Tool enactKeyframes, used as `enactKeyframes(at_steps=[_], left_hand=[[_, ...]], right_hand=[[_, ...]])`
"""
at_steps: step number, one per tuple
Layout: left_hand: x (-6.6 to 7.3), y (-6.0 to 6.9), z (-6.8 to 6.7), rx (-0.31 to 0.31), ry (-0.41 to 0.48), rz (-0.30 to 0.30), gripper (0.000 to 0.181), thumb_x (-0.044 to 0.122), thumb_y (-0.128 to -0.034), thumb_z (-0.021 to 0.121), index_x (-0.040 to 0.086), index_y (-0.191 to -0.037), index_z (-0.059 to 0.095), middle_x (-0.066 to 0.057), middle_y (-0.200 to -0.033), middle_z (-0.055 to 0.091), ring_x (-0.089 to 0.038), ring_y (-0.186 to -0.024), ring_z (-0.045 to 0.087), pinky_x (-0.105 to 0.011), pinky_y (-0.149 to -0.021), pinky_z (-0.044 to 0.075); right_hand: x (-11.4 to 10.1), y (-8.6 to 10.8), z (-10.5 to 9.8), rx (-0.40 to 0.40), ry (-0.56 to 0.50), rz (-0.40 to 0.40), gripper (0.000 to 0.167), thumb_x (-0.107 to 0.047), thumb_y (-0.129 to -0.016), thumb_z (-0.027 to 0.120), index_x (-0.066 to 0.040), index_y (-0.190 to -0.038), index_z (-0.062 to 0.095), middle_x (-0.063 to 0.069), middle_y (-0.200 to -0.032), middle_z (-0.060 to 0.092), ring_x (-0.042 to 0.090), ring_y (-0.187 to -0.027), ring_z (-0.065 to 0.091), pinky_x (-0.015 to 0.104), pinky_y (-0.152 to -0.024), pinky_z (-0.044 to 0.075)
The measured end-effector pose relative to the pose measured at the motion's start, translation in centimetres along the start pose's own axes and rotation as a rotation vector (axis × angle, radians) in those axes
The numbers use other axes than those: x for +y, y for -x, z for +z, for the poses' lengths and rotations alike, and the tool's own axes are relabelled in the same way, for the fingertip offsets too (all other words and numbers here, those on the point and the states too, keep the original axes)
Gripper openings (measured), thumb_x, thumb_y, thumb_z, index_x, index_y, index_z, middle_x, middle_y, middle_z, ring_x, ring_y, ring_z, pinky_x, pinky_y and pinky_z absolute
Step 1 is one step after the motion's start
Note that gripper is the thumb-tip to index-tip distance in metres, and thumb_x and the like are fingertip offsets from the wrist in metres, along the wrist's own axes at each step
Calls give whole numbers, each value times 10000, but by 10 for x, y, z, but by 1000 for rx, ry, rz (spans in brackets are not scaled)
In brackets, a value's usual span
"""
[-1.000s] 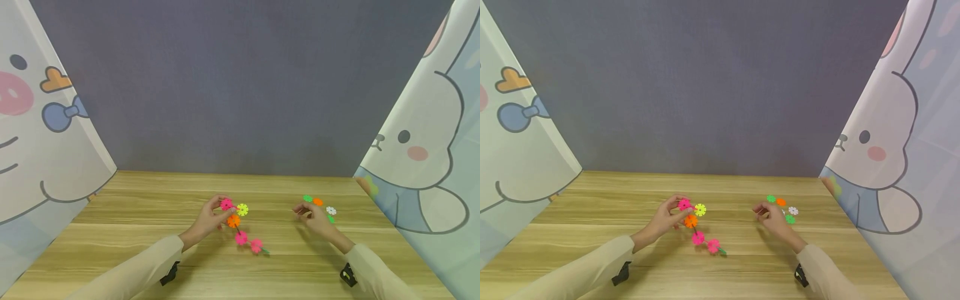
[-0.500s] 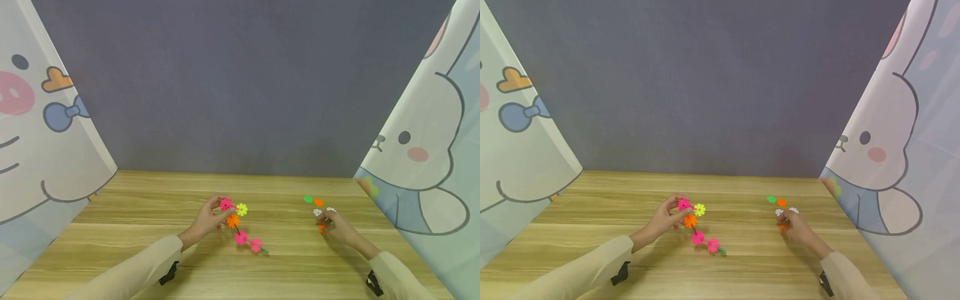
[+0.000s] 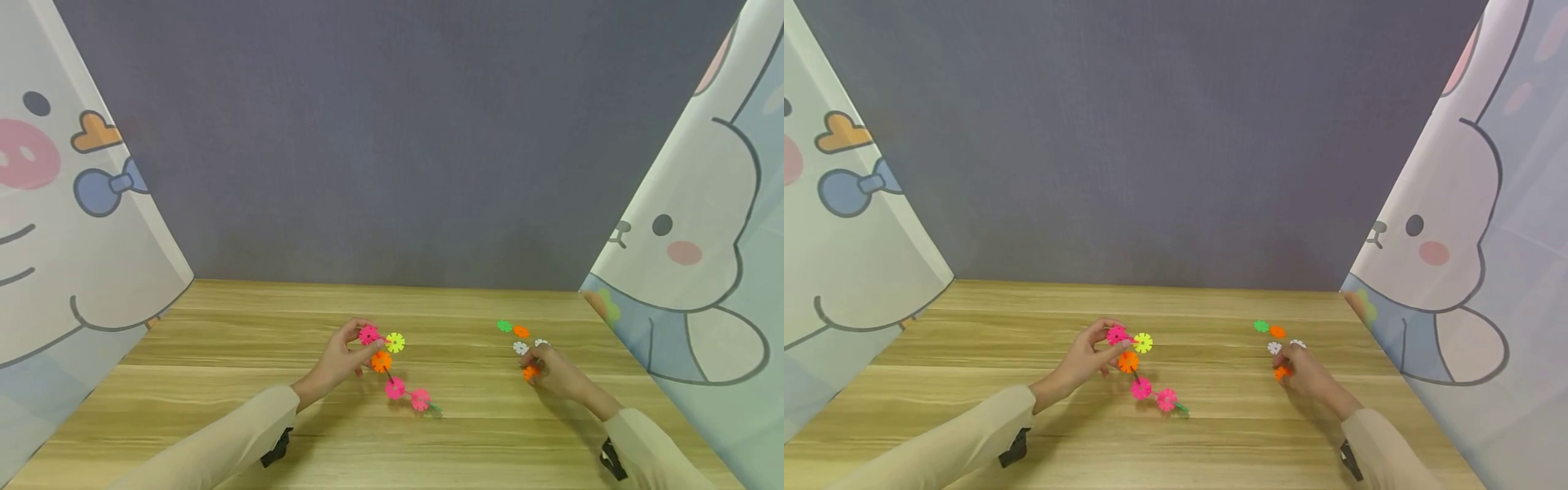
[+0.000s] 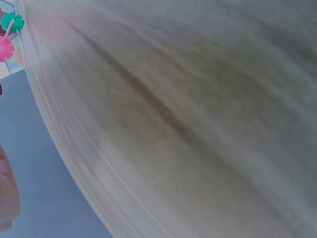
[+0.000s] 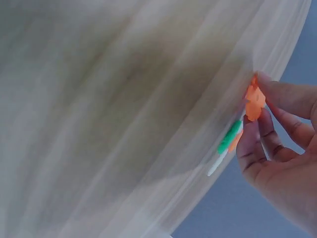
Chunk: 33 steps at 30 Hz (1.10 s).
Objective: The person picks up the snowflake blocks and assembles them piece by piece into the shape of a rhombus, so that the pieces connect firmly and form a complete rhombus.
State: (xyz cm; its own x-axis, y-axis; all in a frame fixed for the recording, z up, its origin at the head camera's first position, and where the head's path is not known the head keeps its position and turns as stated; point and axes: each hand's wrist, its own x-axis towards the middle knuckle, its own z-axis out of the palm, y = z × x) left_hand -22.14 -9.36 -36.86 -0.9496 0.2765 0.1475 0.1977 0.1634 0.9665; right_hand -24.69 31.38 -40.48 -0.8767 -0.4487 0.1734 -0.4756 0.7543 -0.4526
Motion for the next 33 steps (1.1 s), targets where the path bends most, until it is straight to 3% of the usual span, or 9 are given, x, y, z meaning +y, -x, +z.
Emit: enactKeyframes(at_steps=[5, 11, 16, 21, 24, 33], left_hand=[[-1, -1, 0, 10, 1, 4, 338, 144, -872, 619, 47, -1165, 481, -191, -1108, 594, -257, -584, 640, -501, -474, 487], [-1, -1, 1, 18, 25, -1, 327, 143, -874, 616, 41, -1154, 480, -193, -1097, 596, -446, -675, 624, -521, -482, 485], [-14, -7, 0, 30, 34, -4, 337, 167, -868, 627, 59, -1153, 483, -181, -1082, 600, -447, -663, 621, -541, -478, 476], [-27, -13, 1, 54, 37, -2, 360, 245, -845, 656, 105, -1134, 493, -133, -1033, 617, -438, -654, 624, -541, -479, 480], [-30, -14, 2, 67, 35, 7, 352, 273, -837, 663, 127, -1114, 502, -110, -1011, 628, -438, -653, 625, -526, -475, 488], [-30, -15, 5, 74, 36, 2, 363, 303, -829, 669, 133, -1107, 508, -115, -1015, 631, -455, -657, 615, -526, -485, 492]], right_hand=[[-1, -4, -4, -22, -33, -44, 320, 241, -615, 564, -18, -801, 592, 66, -802, 610, 105, -690, 528, 228, -589, 474], [-5, -9, -13, -65, -74, -128, 309, 244, -629, 522, -14, -782, 594, 84, -758, 637, 109, -647, 530, 234, -563, 464], [-7, -16, -15, -47, -61, -148, 195, 163, -740, 579, 17, -864, 613, 105, -836, 643, 134, -709, 559, 233, -609, 484], [-15, -23, -10, -21, -74, -93, 134, 59, -821, 586, 11, -940, 626, 102, -909, 639, 143, -769, 566, 201, -626, 486], [-24, -28, -5, 10, -100, -66, 128, 38, -832, 586, -11, -945, 624, 100, -923, 633, 145, -788, 570, 198, -626, 491], [-56, -48, 20, 93, -209, -111, 124, 41, -826, 603, -10, -939, 603, 111, -915, 620, 177, -785, 583, 215, -621, 496]])
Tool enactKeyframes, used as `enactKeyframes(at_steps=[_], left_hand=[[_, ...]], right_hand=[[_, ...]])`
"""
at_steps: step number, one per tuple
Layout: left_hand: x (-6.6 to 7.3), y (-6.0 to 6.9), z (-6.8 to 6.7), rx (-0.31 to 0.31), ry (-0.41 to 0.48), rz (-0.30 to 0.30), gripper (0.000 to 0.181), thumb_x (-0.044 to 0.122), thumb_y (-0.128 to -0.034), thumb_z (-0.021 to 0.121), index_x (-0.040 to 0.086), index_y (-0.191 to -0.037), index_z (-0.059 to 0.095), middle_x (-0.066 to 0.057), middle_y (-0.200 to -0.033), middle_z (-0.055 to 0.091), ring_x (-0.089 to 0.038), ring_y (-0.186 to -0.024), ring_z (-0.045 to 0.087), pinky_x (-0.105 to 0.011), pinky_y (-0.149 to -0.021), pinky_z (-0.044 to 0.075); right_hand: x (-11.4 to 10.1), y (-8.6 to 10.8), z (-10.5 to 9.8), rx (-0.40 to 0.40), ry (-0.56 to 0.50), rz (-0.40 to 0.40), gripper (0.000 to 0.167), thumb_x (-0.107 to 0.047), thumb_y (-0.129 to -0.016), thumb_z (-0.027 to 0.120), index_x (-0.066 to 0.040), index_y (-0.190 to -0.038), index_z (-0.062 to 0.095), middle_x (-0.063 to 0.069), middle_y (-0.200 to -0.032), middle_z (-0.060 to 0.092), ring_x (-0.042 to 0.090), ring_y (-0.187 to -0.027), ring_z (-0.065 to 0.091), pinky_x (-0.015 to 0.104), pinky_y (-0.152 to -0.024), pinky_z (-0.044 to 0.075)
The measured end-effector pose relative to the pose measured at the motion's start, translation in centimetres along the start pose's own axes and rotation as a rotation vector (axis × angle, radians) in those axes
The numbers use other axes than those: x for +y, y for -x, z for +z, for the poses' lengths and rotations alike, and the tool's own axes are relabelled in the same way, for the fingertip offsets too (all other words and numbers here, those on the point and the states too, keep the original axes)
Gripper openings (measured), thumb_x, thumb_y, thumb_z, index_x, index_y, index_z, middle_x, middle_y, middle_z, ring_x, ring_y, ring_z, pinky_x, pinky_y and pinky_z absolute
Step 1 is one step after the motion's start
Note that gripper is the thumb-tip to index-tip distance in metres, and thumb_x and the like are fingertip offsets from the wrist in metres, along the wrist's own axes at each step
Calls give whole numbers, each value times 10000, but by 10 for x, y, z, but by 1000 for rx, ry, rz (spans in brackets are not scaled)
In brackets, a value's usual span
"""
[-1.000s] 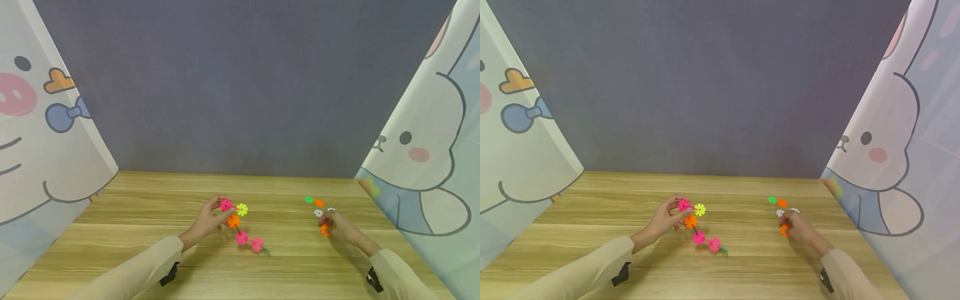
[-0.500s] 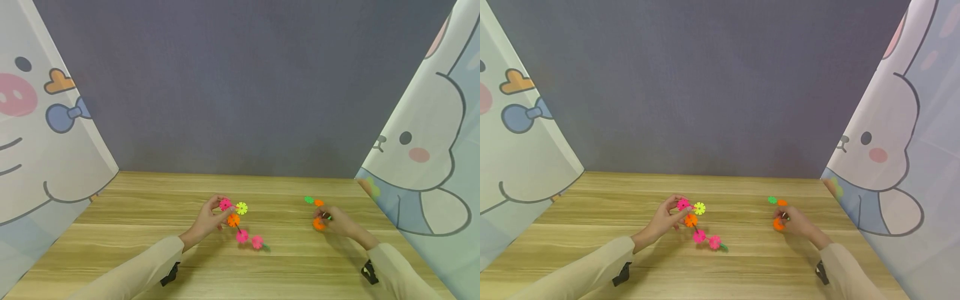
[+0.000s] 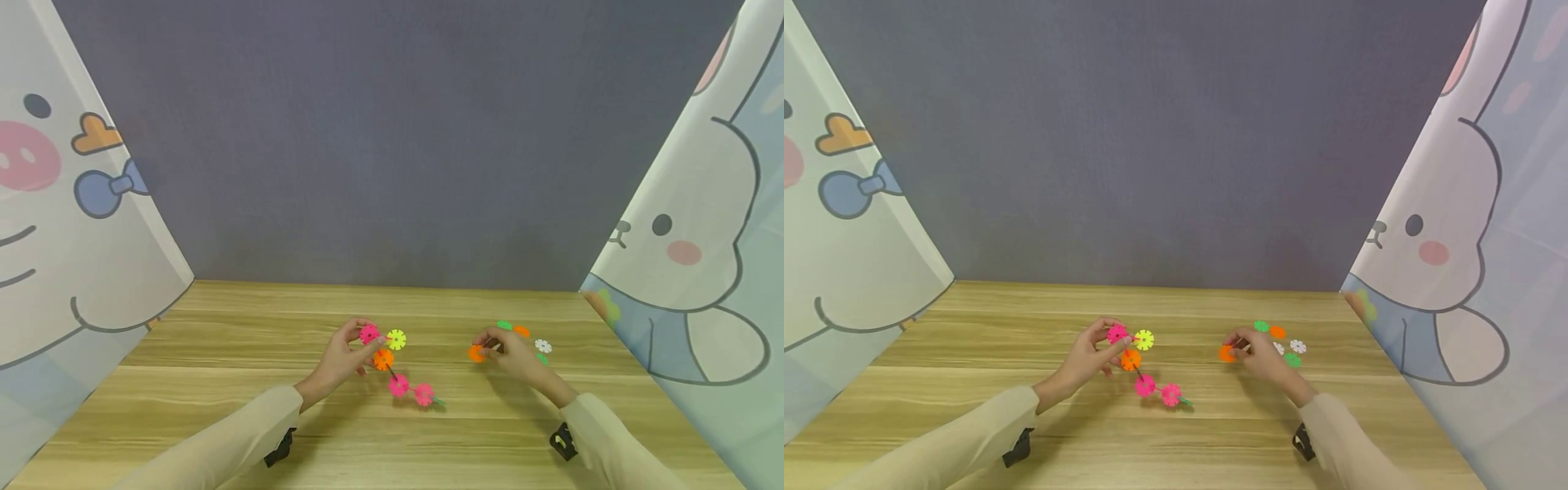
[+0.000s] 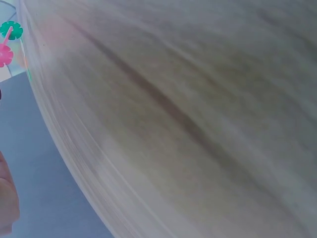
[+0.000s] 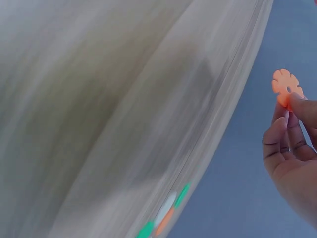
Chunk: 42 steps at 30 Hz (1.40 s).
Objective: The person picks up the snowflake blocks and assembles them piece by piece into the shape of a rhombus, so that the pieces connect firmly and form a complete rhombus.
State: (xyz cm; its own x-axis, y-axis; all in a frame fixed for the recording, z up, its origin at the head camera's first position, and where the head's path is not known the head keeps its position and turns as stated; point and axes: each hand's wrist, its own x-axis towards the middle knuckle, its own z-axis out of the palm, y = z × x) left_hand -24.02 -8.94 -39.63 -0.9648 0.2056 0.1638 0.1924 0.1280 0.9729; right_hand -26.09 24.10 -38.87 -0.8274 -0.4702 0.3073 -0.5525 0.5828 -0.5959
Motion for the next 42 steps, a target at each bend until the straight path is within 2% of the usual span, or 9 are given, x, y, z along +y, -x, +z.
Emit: enactKeyframes(at_steps=[6, 10, 13, 17, 21, 26, 32, 37, 42], left_hand=[[2, 0, 0, -11, -6, -8, 352, 241, -850, 652, 89, -1123, 490, -157, -1029, 627, -424, -643, 623, -543, -492, 486], [13, 4, 1, -24, 2, -13, 318, 177, -867, 630, 58, -1125, 487, -180, -1027, 625, -431, -639, 621, -578, -518, 474], [25, 9, 2, -30, -4, -17, 297, 152, -873, 619, 41, -1116, 489, -190, -1035, 620, -335, -596, 639, -586, -533, 473], [31, 12, 3, -33, 2, -21, 297, 149, -873, 619, 33, -1113, 487, -195, -1050, 609, -192, -550, 630, -579, -536, 476], [33, 11, 4, -36, 4, -28, 293, 148, -873, 619, 32, -1105, 485, -190, -1044, 607, -161, -539, 617, -576, -544, 480], [23, 7, 4, -34, 11, -36, 305, 171, -869, 627, 50, -1112, 488, -168, -1038, 613, -173, -531, 617, -581, -543, 478], [5, 0, 5, -18, 11, -36, 361, 263, -839, 662, 90, -1108, 495, -134, -1025, 622, -329, -586, 636, -544, -503, 488], [3, -1, 6, -14, 14, -29, 378, 310, -824, 673, 99, -1087, 502, -126, -1019, 626, -423, -637, 622, -498, -479, 500], [3, 0, 6, -25, 4, -26, 392, 299, -832, 666, 93, -1115, 489, -143, -1028, 623, -409, -642, 630, -493, -485, 505]], right_hand=[[-19, -13, 18, -13, -55, -17, 96, -12, -840, 614, -35, -932, 603, 83, -888, 636, 114, -771, 570, 230, -600, 493], [-30, -20, 28, 6, -73, -60, 96, -29, -842, 618, -52, -934, 600, 69, -888, 642, 126, -770, 588, 243, -610, 504], [-36, -26, 34, 31, -86, -100, 100, -34, -842, 620, -42, -939, 599, 79, -881, 645, 165, -770, 600, 239, -612, 506], [-49, -31, 40, 76, -105, -135, 100, 0, -829, 625, -4, -925, 596, 110, -860, 644, 212, -759, 602, 243, -604, 502], [-52, -36, 48, 110, -135, -141, 96, -12, -822, 642, -35, -906, 602, 78, -855, 645, 166, -773, 602, 236, -612, 494], [-54, -40, 53, 150, -146, -175, 115, -10, -799, 668, -55, -886, 609, 55, -849, 650, 109, -758, 592, 217, -600, 484], [-57, -43, 59, 180, -100, -227, 148, 26, -772, 677, -58, -870, 604, 40, -824, 649, 74, -728, 572, 221, -570, 482], [-61, -43, 62, 202, -84, -261, 184, 54, -741, 690, -64, -858, 611, 28, -814, 648, 105, -726, 578, 225, -562, 484], [-64, -44, 67, 253, -19, -342, 202, 86, -709, 699, -47, -835, 615, 28, -789, 640, 125, -697, 568, 192, -525, 460]])
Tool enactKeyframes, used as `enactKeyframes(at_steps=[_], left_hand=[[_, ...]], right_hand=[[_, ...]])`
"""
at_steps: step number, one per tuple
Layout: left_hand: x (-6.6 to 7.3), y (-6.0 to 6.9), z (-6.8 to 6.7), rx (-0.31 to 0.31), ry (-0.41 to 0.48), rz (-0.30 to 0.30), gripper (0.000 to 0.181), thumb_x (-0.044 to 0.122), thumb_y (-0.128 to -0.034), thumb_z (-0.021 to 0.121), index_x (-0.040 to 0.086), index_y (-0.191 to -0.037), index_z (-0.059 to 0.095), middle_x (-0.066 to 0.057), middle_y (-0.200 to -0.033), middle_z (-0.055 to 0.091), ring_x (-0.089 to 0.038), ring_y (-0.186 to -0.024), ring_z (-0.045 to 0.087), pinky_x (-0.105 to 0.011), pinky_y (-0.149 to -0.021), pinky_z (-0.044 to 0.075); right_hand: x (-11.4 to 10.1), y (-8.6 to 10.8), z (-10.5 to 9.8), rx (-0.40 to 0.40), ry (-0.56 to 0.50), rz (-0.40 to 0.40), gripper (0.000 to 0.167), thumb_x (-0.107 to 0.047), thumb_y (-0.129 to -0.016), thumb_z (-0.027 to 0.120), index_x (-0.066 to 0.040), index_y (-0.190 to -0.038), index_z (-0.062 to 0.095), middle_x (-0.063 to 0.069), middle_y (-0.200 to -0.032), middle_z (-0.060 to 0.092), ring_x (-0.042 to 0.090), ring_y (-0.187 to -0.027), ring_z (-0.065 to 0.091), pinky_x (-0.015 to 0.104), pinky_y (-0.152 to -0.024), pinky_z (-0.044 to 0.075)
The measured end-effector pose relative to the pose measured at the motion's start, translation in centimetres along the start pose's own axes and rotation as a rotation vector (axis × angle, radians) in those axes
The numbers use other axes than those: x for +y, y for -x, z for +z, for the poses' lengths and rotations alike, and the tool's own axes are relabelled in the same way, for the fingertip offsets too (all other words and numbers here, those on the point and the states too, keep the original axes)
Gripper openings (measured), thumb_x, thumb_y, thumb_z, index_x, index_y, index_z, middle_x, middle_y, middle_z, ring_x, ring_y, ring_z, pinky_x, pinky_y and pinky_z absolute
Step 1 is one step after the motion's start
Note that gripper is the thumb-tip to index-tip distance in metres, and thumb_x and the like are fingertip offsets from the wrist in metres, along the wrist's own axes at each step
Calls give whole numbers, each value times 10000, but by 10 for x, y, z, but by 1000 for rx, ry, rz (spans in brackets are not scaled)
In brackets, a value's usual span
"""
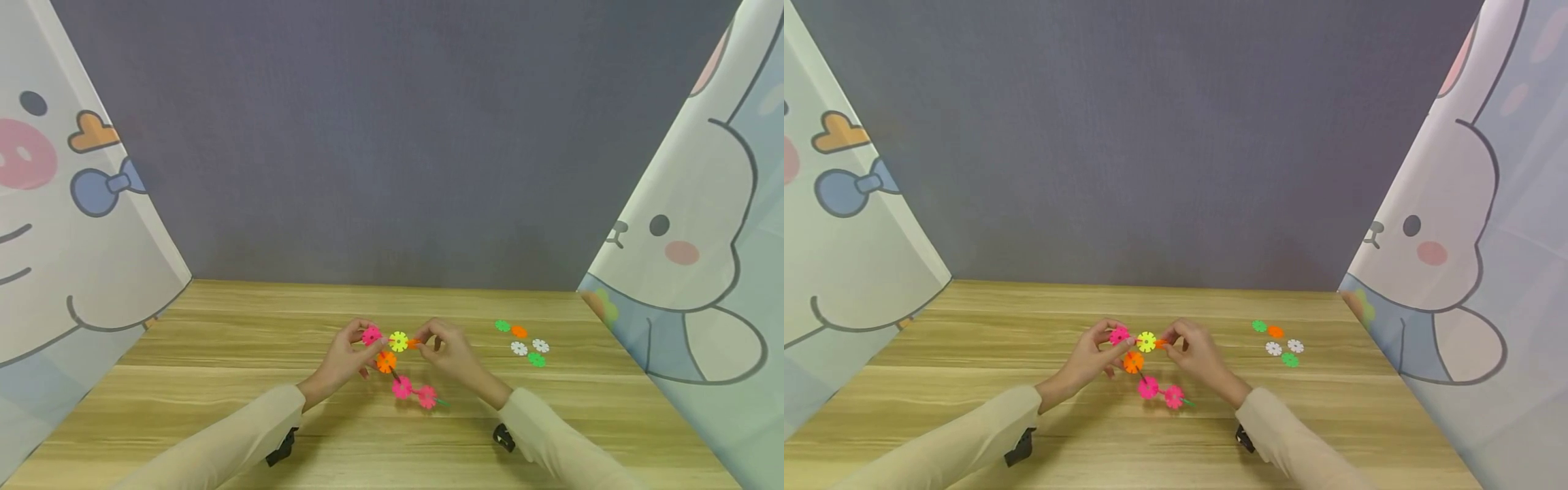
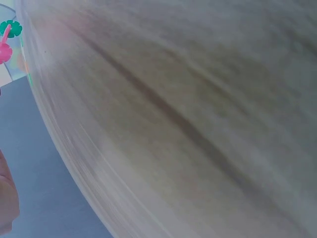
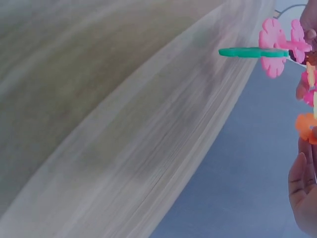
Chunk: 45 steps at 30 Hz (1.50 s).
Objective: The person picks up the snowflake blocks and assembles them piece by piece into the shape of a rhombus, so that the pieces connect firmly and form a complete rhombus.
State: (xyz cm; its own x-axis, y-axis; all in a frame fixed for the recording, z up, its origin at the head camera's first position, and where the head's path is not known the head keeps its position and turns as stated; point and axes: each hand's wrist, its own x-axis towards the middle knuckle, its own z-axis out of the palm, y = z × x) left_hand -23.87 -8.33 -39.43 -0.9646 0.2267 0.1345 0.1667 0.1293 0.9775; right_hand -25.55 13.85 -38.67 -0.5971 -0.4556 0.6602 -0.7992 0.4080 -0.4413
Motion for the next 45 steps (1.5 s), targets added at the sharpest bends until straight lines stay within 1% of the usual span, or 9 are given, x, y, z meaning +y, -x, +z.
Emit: enactKeyframes(at_steps=[4, 11, 19, 25, 28, 32, 38, 41, 45], left_hand=[[0, 0, -1, -19, 2, 1, 395, 283, -846, 652, 88, -1143, 482, -163, -1026, 624, -384, -643, 637, -509, -502, 504], [-3, 0, -5, -98, -7, 54, 412, 257, -860, 635, 124, -1227, 502, -167, -982, 627, -406, -671, 631, -481, -506, 516], [-3, 0, -5, -135, -49, 113, 364, 207, -882, 609, 114, -1227, 539, -120, -866, 629, -353, -649, 629, -476, -498, 515], [-2, -2, 1, -156, -94, 84, 357, 155, -919, 544, 51, -1257, 497, -167, -988, 623, -257, -638, 589, -459, -504, 511], [-2, -2, 4, -170, -103, 69, 349, 121, -930, 510, 45, -1269, 477, -178, -1046, 604, -251, -641, 558, -445, -502, 507], [4, 0, 7, -171, -104, 58, 331, 80, -928, 495, 41, -1256, 478, -191, -1050, 589, -291, -631, 544, -426, -486, 498], [23, 10, 6, -177, -91, 65, 310, 72, -909, 532, 31, -1215, 501, -203, -1052, 578, -184, -593, 511, -361, -469, 484], [24, 11, 6, -176, -77, 55, 313, 79, -896, 558, 29, -1203, 513, -201, -1041, 586, -155, -589, 498, -330, -466, 474], [26, 12, 6, -167, -80, 49, 299, 61, -881, 573, 28, -1176, 532, -188, -1019, 596, -147, -584, 497, -310, -468, 470]], right_hand=[[-1, 0, 3, 27, 46, -42, 210, 96, -694, 707, -44, -818, 611, 26, -774, 635, 116, -675, 563, 191, -500, 453], [-3, 0, 5, 49, 65, -75, 200, 87, -694, 707, -46, -808, 609, 27, -767, 635, 105, -667, 557, 183, -487, 446], [-5, -1, 5, 20, 82, -60, 184, 50, -713, 708, -59, -827, 613, 20, -779, 632, 84, -681, 550, 157, -502, 435], [-6, -1, 6, 21, 98, -57, 184, 58, -713, 695, -63, -823, 610, 24, -772, 623, 103, -676, 549, 160, -498, 426], [-5, 0, 7, 19, 88, -46, 186, 62, -714, 691, -67, -822, 612, 19, -767, 622, 96, -676, 548, 168, -494, 431], [-2, 2, 7, 10, 72, -37, 180, 62, -721, 689, -66, -820, 611, 23, -771, 629, 83, -681, 546, 162, -501, 435], [-3, 2, 6, -14, 38, -44, 162, 58, -743, 676, -60, -831, 609, 42, -790, 635, 96, -690, 552, 235, -498, 471], [-5, 1, 7, -15, 27, -57, 190, 81, -722, 678, -60, -830, 611, 27, -786, 630, 90, -687, 546, 254, -493, 477], [-4, 2, 8, -10, 36, -74, 199, 88, -716, 676, -63, -826, 606, 17, -779, 625, 72, -686, 535, 200, -508, 464]])
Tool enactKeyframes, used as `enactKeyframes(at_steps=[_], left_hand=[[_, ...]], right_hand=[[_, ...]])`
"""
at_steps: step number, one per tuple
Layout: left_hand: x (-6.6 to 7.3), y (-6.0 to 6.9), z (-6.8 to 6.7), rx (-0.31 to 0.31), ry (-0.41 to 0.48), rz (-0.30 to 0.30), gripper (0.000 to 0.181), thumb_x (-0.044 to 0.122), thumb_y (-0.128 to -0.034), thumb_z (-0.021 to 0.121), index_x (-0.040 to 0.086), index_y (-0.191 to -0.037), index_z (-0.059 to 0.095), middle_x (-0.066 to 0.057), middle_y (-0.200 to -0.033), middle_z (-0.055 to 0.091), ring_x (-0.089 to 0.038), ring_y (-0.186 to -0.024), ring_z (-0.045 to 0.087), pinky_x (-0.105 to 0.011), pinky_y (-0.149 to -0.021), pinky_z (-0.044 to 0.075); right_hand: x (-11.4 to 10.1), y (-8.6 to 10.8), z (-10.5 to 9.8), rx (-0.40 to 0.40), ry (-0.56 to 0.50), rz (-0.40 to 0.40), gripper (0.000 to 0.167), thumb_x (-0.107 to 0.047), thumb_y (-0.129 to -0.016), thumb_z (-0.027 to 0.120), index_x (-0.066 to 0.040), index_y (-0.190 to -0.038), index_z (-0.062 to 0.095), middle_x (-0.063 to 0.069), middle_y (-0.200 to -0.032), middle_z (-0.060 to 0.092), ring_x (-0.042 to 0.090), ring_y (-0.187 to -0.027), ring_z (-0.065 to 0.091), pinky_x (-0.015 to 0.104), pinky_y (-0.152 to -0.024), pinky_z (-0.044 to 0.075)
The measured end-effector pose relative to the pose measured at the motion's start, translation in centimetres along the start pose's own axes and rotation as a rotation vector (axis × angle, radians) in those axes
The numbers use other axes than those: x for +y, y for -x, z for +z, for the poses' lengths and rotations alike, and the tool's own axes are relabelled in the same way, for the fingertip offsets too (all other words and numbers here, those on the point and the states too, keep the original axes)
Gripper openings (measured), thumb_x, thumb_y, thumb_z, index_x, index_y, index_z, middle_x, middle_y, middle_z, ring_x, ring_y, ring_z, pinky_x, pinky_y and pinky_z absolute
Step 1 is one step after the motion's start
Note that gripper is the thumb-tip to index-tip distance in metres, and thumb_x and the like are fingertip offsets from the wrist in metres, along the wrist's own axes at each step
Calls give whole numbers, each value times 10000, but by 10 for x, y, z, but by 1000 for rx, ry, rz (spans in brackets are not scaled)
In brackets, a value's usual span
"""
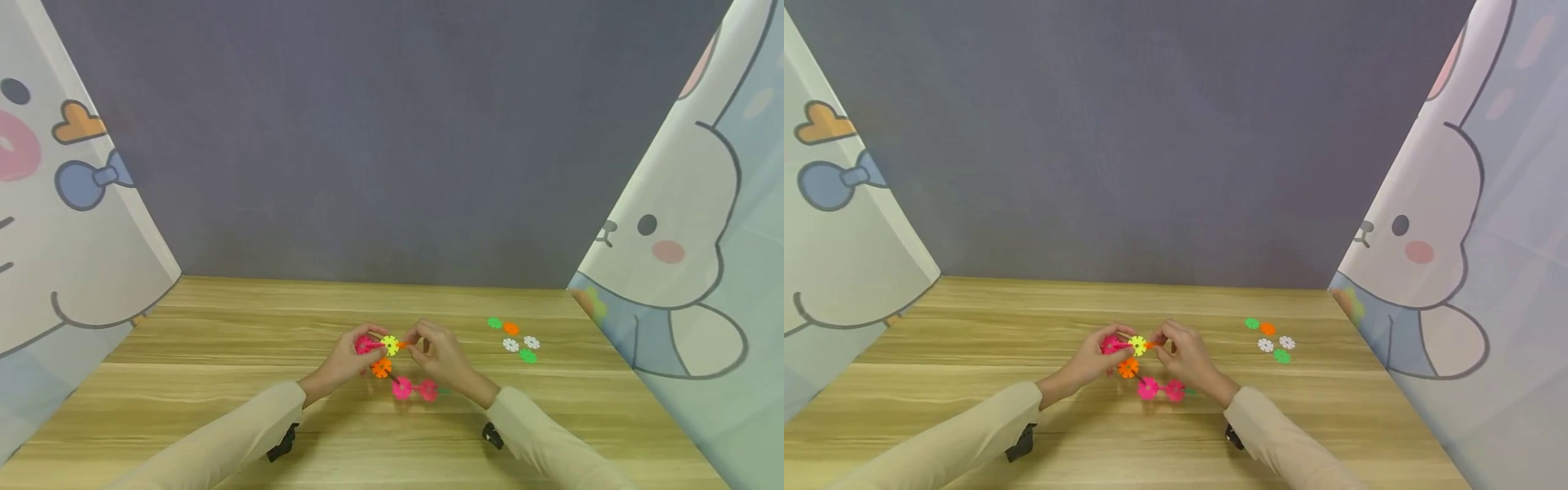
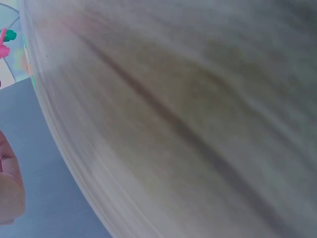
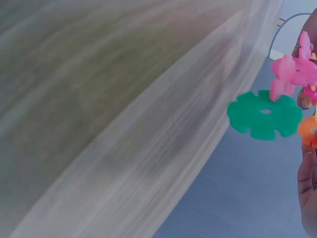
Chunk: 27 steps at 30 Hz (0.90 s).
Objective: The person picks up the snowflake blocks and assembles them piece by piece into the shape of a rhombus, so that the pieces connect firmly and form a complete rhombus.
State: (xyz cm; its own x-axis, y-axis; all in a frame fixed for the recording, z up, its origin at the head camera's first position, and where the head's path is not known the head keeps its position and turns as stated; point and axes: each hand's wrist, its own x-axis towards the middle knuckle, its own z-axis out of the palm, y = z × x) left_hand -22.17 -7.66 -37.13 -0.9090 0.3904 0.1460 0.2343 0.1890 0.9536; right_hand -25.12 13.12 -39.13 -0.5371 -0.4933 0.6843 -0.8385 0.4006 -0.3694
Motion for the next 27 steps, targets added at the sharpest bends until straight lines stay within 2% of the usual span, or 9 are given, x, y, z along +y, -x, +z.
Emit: enactKeyframes(at_steps=[4, 7, 13, 20, 27], left_hand=[[-4, -3, 0, 0, 13, -2, 315, 58, -874, 582, 8, -1180, 526, -184, -1014, 603, -155, -576, 491, -290, -461, 457], [-14, -7, -1, -3, 31, -5, 332, 72, -874, 589, 3, -1191, 518, -173, -1008, 611, -156, -566, 483, -281, -448, 443], [-32, -14, -1, -13, 26, -3, 349, 140, -879, 605, 35, -1198, 512, -156, -890, 656, -112, -513, 453, -275, -426, 421], [-32, -14, -2, -21, 37, 4, 336, 177, -883, 604, 71, -1187, 508, -131, -993, 615, -84, -485, 416, -255, -419, 395], [-29, -13, -2, -49, 41, 8, 324, 178, -890, 594, 84, -1189, 512, -127, -976, 625, -71, -466, 389, -224, -410, 360]], right_hand=[[1, 0, 1, 20, 8, -26, 208, 102, -704, 673, -55, -823, 603, 26, -772, 626, 76, -679, 539, 173, -507, 454], [1, -1, 1, 36, 14, -61, 207, 110, -697, 674, -45, -817, 607, 36, -762, 626, 91, -660, 541, 166, -501, 449], [3, 0, 3, 52, 16, -99, 202, 115, -700, 687, -30, -816, 607, 51, -758, 631, 108, -641, 540, 153, -503, 441], [2, -2, 4, 51, 15, -102, 166, 89, -726, 688, -28, -817, 612, 49, -750, 631, 88, -627, 531, 138, -498, 421], [1, -2, 5, 48, 0, -128, 131, 73, -743, 681, -14, -815, 616, 60, -742, 625, 86, -624, 526, 150, -492, 430]])
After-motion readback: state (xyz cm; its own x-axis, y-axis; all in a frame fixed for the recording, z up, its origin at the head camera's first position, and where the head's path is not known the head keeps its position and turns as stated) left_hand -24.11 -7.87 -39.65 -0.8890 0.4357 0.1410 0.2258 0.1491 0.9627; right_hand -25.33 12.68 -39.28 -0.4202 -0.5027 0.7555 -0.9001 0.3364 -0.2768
